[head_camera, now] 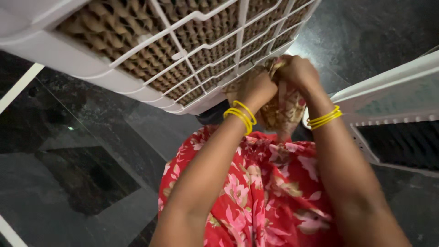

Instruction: The person wipes the top surface and the side vents of an air cooler using a cloth.

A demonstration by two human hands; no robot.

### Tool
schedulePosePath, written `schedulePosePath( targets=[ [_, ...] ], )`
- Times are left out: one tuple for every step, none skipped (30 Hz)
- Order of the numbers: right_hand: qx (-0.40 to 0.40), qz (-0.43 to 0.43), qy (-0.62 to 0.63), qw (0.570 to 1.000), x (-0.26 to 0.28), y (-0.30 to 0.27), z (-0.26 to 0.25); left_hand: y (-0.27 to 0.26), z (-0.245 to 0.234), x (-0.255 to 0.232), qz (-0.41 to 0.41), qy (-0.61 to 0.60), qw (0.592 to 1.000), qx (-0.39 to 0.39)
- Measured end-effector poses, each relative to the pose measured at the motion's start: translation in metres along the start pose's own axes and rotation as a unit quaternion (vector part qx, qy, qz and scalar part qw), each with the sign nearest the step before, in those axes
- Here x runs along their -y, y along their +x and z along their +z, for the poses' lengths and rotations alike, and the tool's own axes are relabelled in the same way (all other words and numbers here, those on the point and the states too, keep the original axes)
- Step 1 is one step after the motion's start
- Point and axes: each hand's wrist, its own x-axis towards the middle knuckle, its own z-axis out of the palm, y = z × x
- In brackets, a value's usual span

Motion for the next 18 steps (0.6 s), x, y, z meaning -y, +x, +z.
schedulePosePath(
  targets=[
    [-0.074,-0.023,0.071,0.994,0.000,-0.007,0.000,-0.005,-0.006,0.000,-0.034,0.008,0.999,0.015],
    [-0.150,-0.048,0.142,0.977,0.002,-0.009,-0.001,-0.010,-0.015,-0.001,-0.034,0.008,0.999,0.012],
    [-0.151,-0.051,0.142,0.977,0.009,-0.006,0.003,-0.018,-0.026,0.002,-0.029,0.071,0.997,-0.008],
    [-0.151,-0.102,0.139,0.973,0.016,-0.003,0.012,-0.029,-0.036,0.005,-0.025,0.133,0.990,-0.026],
    [-0.151,-0.152,0.135,0.967,0.020,-0.001,0.019,-0.039,-0.045,0.009,-0.025,0.132,0.991,-0.026],
    [-0.149,-0.152,0.132,0.968,0.022,-0.004,0.030,-0.050,-0.052,0.015,-0.009,0.165,0.986,-0.032],
    [-0.248,-0.218,0.050,0.943,0.028,-0.010,0.046,-0.059,-0.057,0.023,0.007,0.198,0.979,-0.038],
    [-0.341,-0.281,-0.034,0.896,0.031,-0.013,0.055,-0.067,-0.060,0.034,0.006,0.194,0.980,-0.040],
    [-0.340,-0.284,-0.038,0.896,0.032,-0.014,0.057,-0.073,-0.062,0.046,-0.009,0.206,0.978,-0.028],
    [-0.315,-0.254,-0.079,0.911,0.033,-0.012,0.057,-0.075,-0.060,0.058,-0.023,0.219,0.975,-0.018],
    [-0.290,-0.223,-0.121,0.923,0.033,-0.009,0.059,-0.072,-0.054,0.066,-0.024,0.216,0.976,-0.021],
    [-0.290,-0.230,-0.122,0.921,0.033,-0.004,0.064,-0.068,-0.048,0.075,-0.040,0.233,0.971,-0.043],
    [-0.287,-0.220,-0.151,0.920,0.030,0.004,0.070,-0.064,-0.042,0.083,-0.056,0.250,0.965,-0.064],
    [-0.286,-0.209,-0.179,0.918,0.026,0.014,0.076,-0.059,-0.037,0.088,-0.058,0.248,0.964,-0.070],
    [-0.288,-0.215,-0.179,0.916,0.023,0.023,0.086,-0.053,-0.032,0.089,-0.085,0.263,0.961,-0.029],
    [-0.270,-0.243,-0.109,0.925,0.019,0.030,0.098,-0.047,-0.024,0.086,-0.108,0.274,0.955,0.014],
    [-0.249,-0.270,-0.038,0.929,0.017,0.037,0.106,-0.040,-0.017,0.082,-0.132,0.285,0.948,0.057],
    [-0.246,-0.270,-0.041,0.930,0.015,0.038,0.112,-0.039,-0.006,0.078,-0.156,0.295,0.937,0.104]
  ],
)
